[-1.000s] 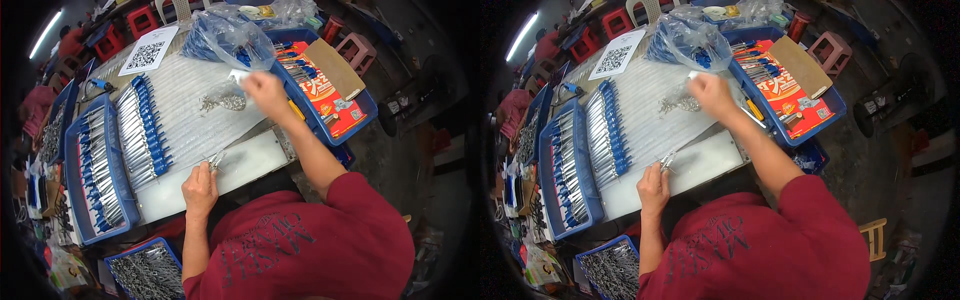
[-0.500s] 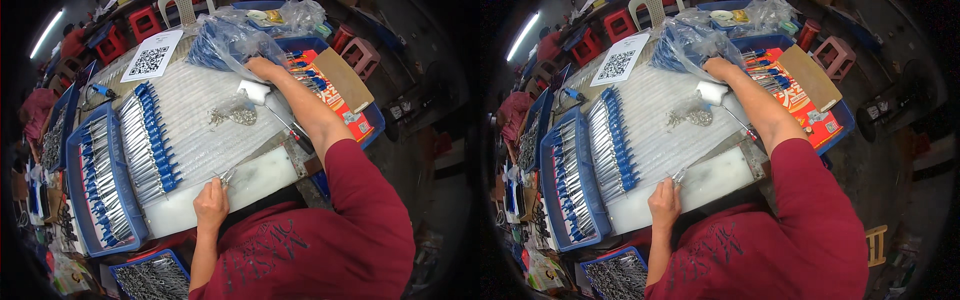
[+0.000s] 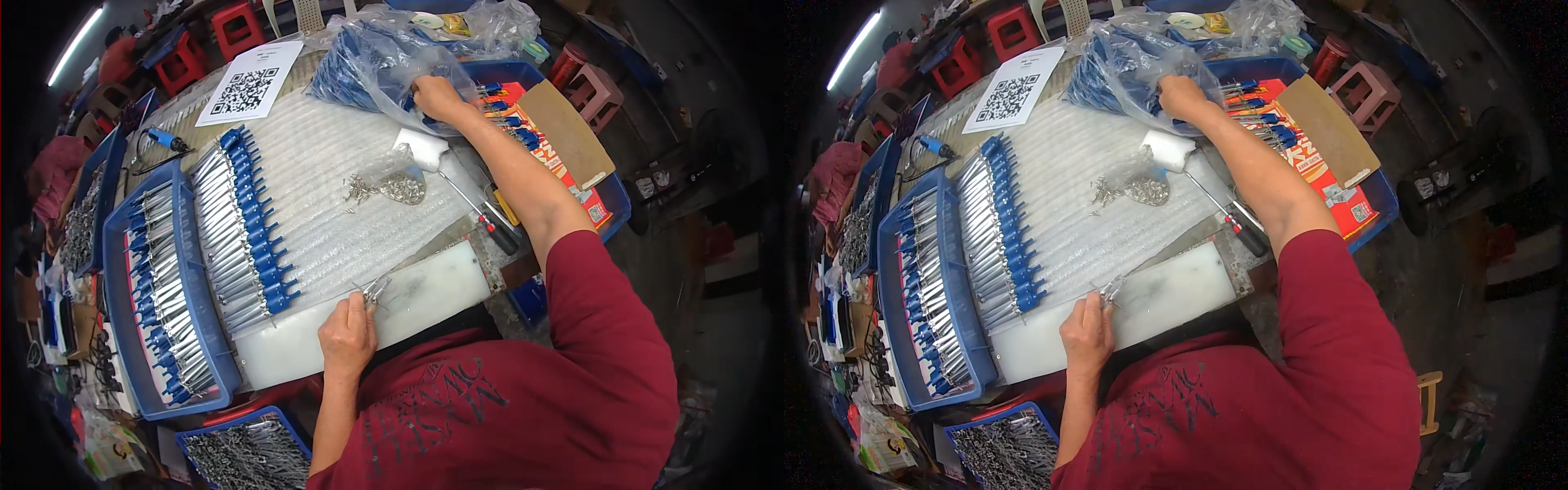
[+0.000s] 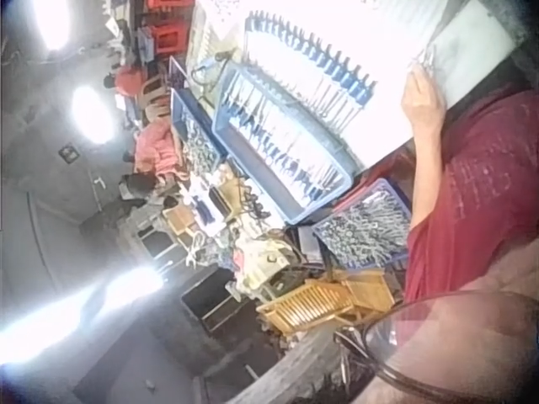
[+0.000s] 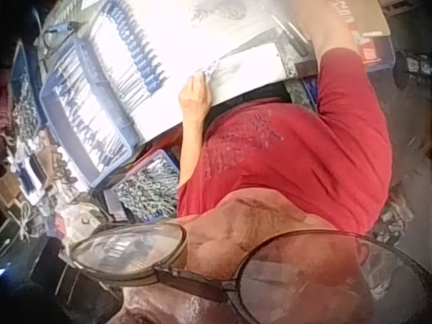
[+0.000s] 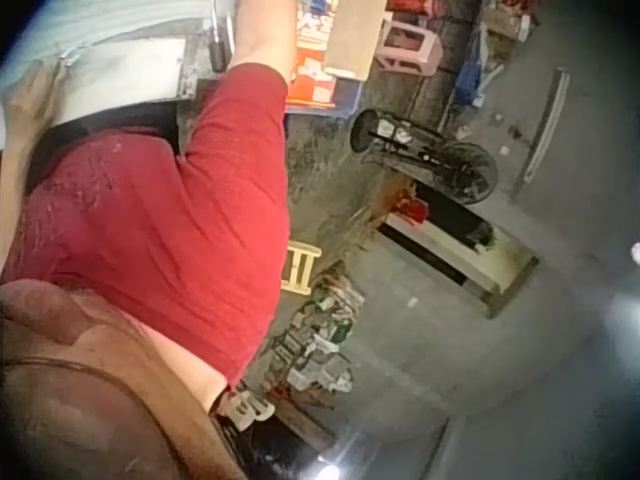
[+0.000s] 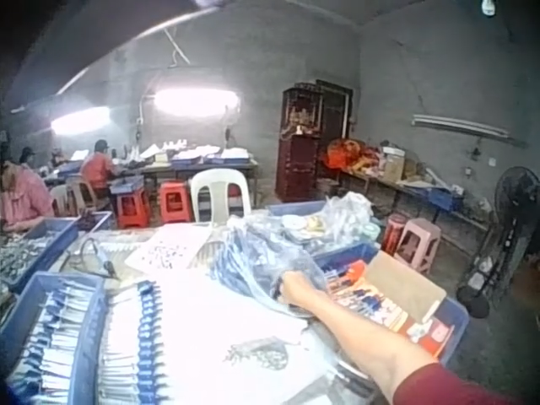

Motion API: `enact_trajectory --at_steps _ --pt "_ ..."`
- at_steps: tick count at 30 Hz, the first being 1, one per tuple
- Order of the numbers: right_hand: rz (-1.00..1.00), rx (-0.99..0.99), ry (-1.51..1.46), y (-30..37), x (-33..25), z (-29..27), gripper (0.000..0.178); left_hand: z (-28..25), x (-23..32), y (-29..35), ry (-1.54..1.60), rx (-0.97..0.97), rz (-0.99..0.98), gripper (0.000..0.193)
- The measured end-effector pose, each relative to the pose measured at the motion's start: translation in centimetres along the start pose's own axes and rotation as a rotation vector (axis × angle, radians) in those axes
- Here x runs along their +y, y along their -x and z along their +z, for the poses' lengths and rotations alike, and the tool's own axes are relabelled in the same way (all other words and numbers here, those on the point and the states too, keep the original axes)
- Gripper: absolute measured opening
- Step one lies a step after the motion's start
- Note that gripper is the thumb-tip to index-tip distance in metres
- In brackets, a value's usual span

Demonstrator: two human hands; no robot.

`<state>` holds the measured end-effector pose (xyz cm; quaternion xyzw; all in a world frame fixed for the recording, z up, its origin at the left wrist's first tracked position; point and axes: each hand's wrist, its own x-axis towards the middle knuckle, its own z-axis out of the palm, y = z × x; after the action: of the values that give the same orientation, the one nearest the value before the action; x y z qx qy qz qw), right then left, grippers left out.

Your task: Assembling small metal components and spring clips at a manual workstation using a handheld applicator tool.

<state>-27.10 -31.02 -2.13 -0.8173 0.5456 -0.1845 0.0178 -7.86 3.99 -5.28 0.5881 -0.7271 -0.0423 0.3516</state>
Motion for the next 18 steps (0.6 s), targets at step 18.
enact_trajectory --at_steps 18 --pt "0.052 -0.172 0.078 0.5 0.4 2.6 0.018 -0.2 0.5 0.0 -0.01 0.01 -0.006 0.021"
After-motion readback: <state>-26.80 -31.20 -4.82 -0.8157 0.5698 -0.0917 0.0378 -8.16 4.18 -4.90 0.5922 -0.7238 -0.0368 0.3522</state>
